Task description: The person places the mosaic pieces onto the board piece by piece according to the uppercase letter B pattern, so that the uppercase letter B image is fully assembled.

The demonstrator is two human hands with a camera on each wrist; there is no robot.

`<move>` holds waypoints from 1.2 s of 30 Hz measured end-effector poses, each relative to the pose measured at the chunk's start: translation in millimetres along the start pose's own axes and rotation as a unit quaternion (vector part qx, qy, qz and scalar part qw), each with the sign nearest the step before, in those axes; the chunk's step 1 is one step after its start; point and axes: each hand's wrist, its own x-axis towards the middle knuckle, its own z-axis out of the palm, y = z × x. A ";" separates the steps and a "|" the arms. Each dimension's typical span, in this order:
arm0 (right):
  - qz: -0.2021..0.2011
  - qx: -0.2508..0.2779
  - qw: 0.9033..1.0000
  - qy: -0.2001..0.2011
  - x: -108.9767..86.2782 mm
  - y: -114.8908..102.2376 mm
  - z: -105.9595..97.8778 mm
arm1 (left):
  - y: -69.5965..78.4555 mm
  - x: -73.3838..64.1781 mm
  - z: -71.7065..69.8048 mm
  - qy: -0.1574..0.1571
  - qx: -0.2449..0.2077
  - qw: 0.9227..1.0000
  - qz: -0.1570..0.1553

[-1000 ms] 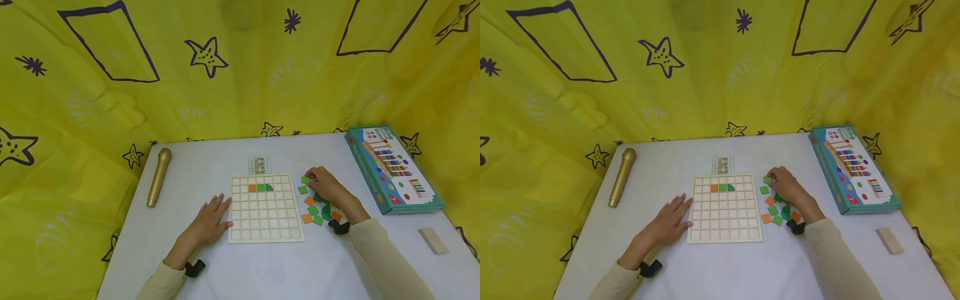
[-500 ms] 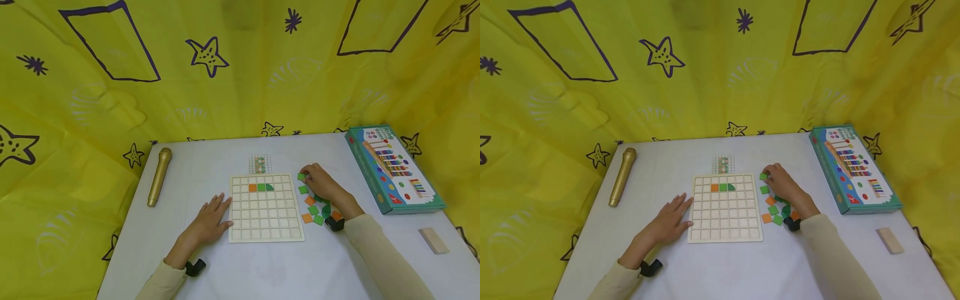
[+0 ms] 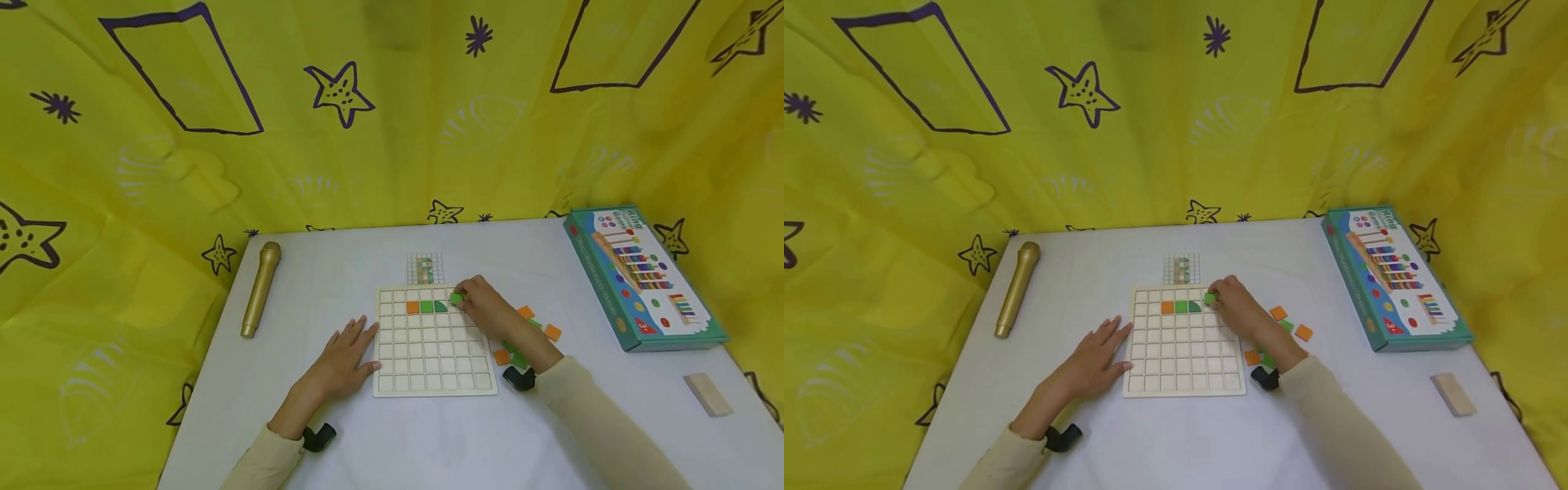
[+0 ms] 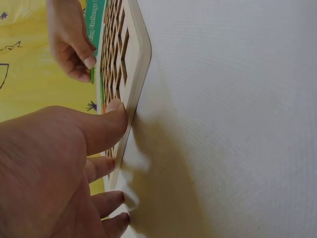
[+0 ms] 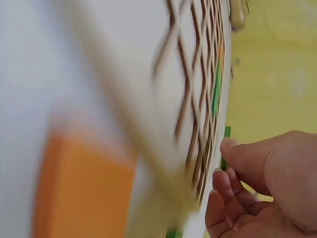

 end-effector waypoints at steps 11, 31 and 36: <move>-0.062 -0.079 0.995 -0.001 7.0 -53.9 48.7 | 1.9 -0.8 -2.6 -0.004 -0.004 1.000 -0.008; -0.082 -0.080 0.993 0.009 1.6 -56.2 49.0 | 0.8 -0.6 -1.2 -0.002 -0.005 1.000 -0.004; -0.041 -0.073 0.996 0.014 -10.9 -37.2 25.4 | 0.8 -0.5 -0.3 -0.003 0.001 1.000 -0.007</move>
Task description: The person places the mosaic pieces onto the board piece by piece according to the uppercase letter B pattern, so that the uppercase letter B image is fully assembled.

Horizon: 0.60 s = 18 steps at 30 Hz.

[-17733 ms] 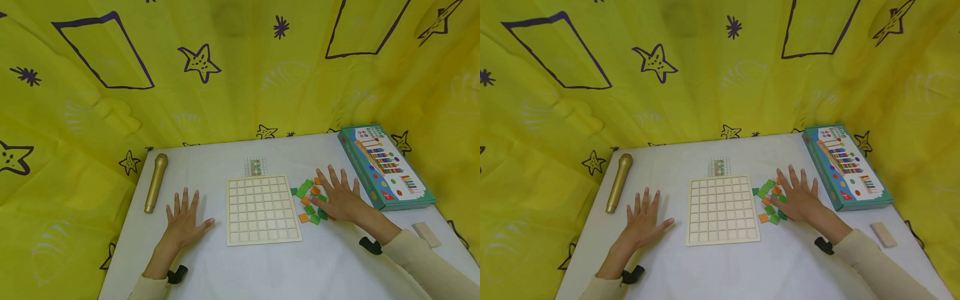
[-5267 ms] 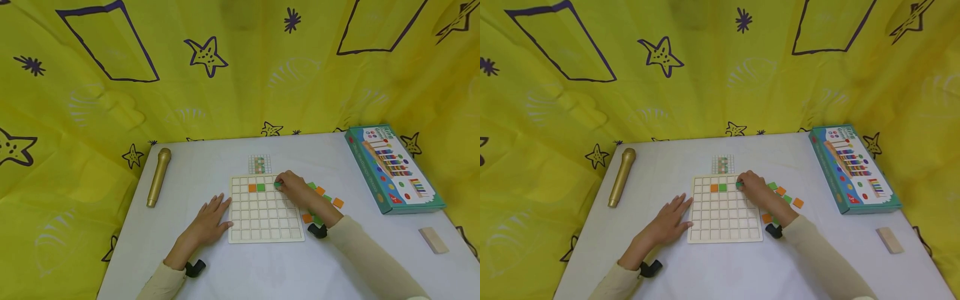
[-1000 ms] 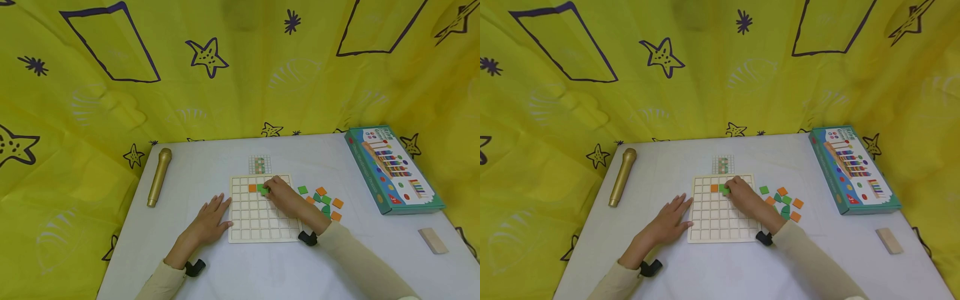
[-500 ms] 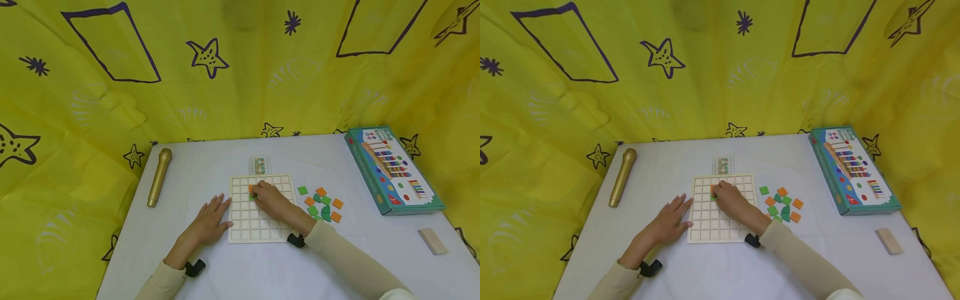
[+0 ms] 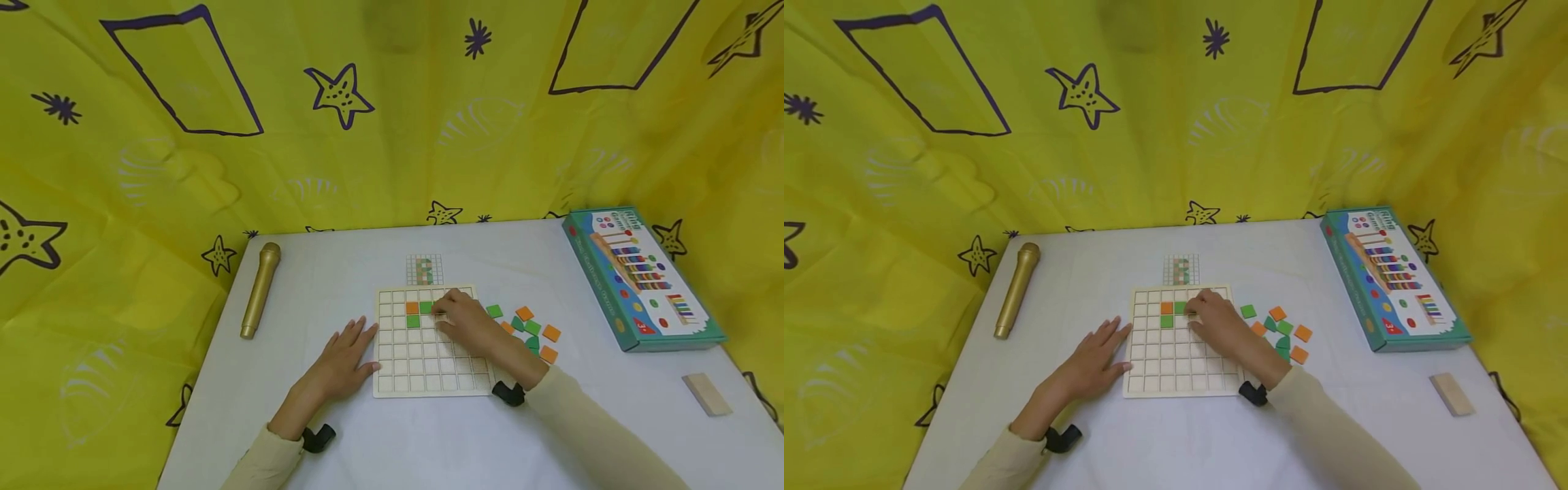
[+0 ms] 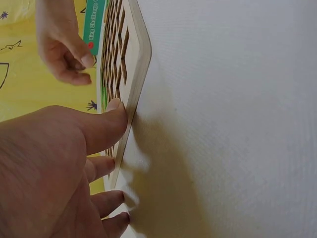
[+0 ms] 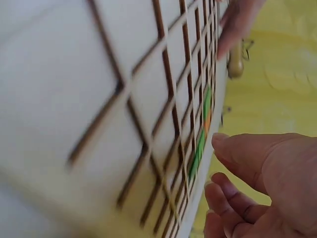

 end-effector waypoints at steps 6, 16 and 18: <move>0.078 0.012 0.996 0.032 -24.2 35.9 -34.7 | 1.1 -0.1 -1.1 0.001 -0.002 1.000 0.001; 0.229 -0.009 0.973 -0.014 -61.8 80.8 -74.1 | 0.6 -0.6 -1.2 0.002 -0.001 1.000 0.005; 0.239 -0.010 0.971 -0.026 -64.3 86.7 -75.9 | -0.1 0.0 -0.6 0.001 0.002 1.000 0.005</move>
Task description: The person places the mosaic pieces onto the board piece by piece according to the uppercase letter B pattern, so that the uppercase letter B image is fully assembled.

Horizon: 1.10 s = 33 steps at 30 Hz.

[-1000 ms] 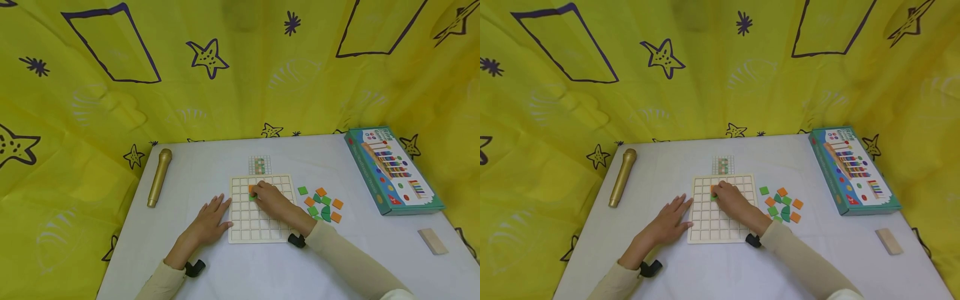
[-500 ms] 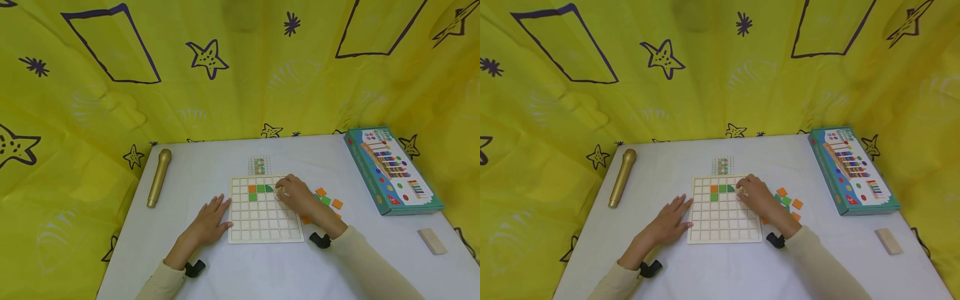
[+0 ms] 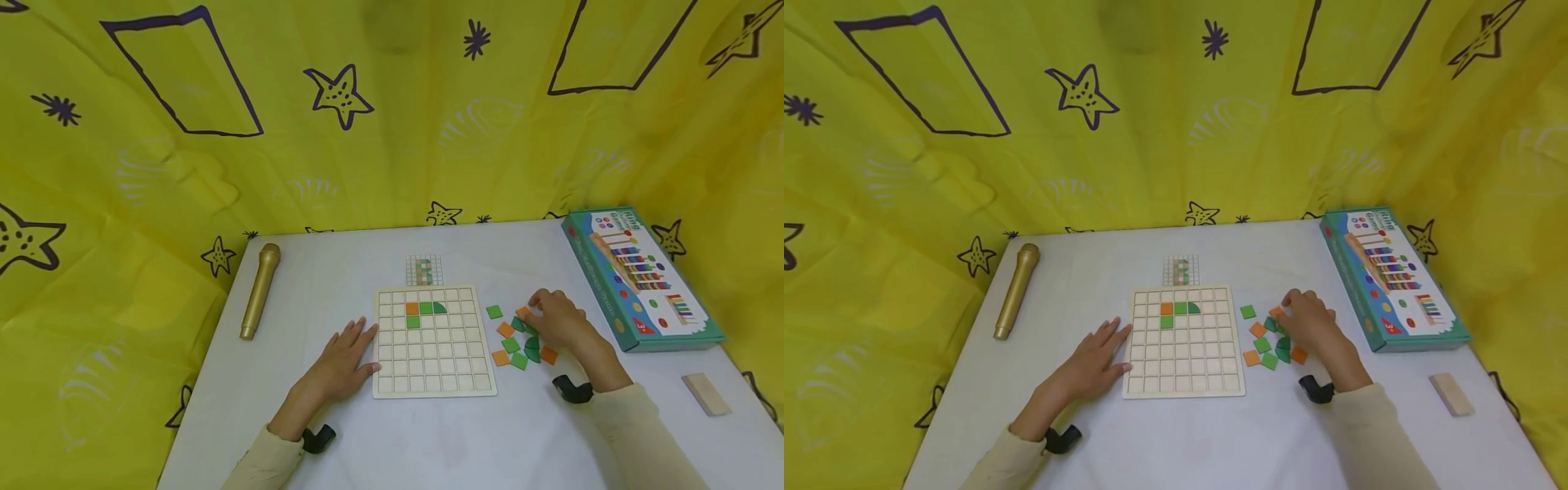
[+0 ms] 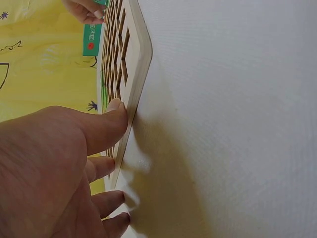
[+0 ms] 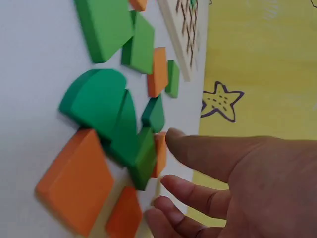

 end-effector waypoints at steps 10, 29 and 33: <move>-0.057 0.033 0.998 0.009 8.7 10.1 2.5 | -1.6 0.9 1.5 0.000 0.000 1.000 0.001; -0.045 0.072 0.996 0.026 12.3 18.7 15.7 | -0.4 0.5 0.5 0.001 -0.001 1.000 -0.001; -0.047 0.069 0.996 0.028 14.9 16.2 17.8 | -0.4 0.1 0.2 -0.002 0.000 1.000 -0.003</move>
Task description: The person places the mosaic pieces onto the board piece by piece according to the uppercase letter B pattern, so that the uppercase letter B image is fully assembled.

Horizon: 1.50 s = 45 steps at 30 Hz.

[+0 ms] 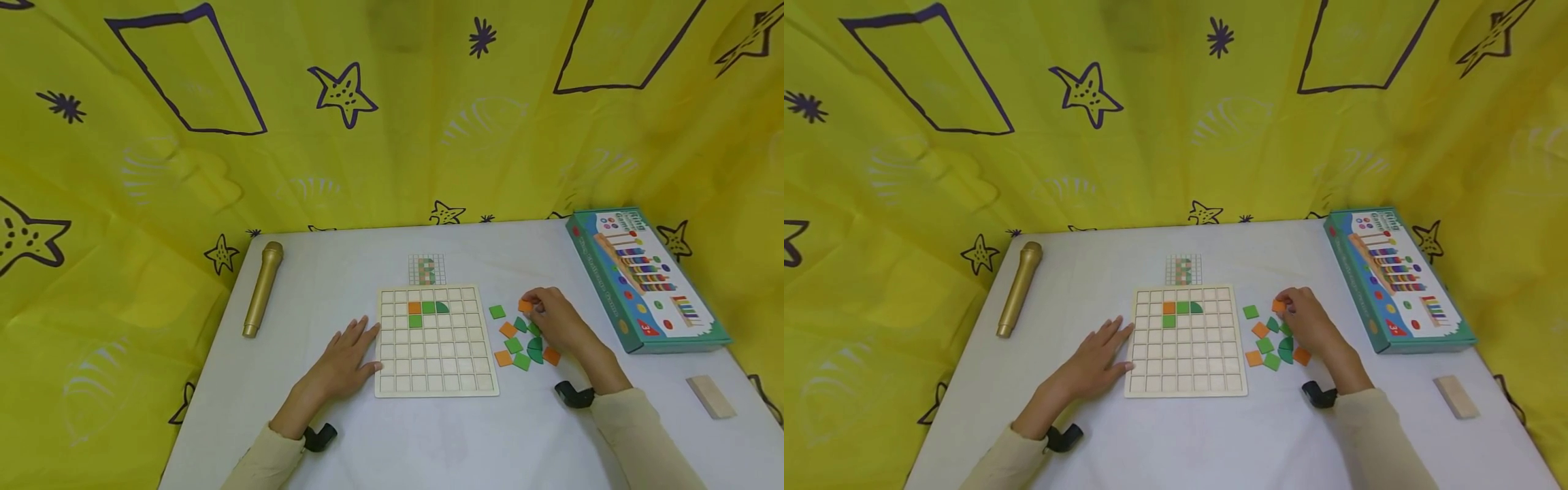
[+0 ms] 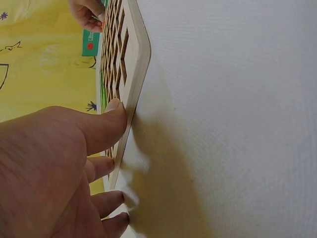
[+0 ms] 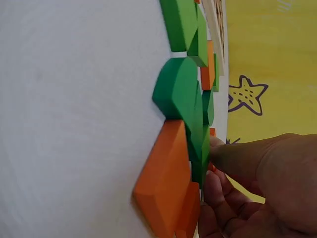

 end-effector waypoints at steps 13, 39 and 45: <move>-0.036 0.008 0.999 0.034 4.6 -22.7 21.8 | 1.6 -0.2 -1.1 -0.002 0.000 1.000 -0.002; -0.145 -0.029 0.989 -0.008 16.4 -104.6 74.4 | 2.8 0.1 -2.9 -0.001 -0.004 1.000 0.000; -0.158 -0.041 0.986 -0.026 14.0 -108.7 74.8 | 2.7 -0.5 -1.8 0.000 -0.002 1.000 -0.002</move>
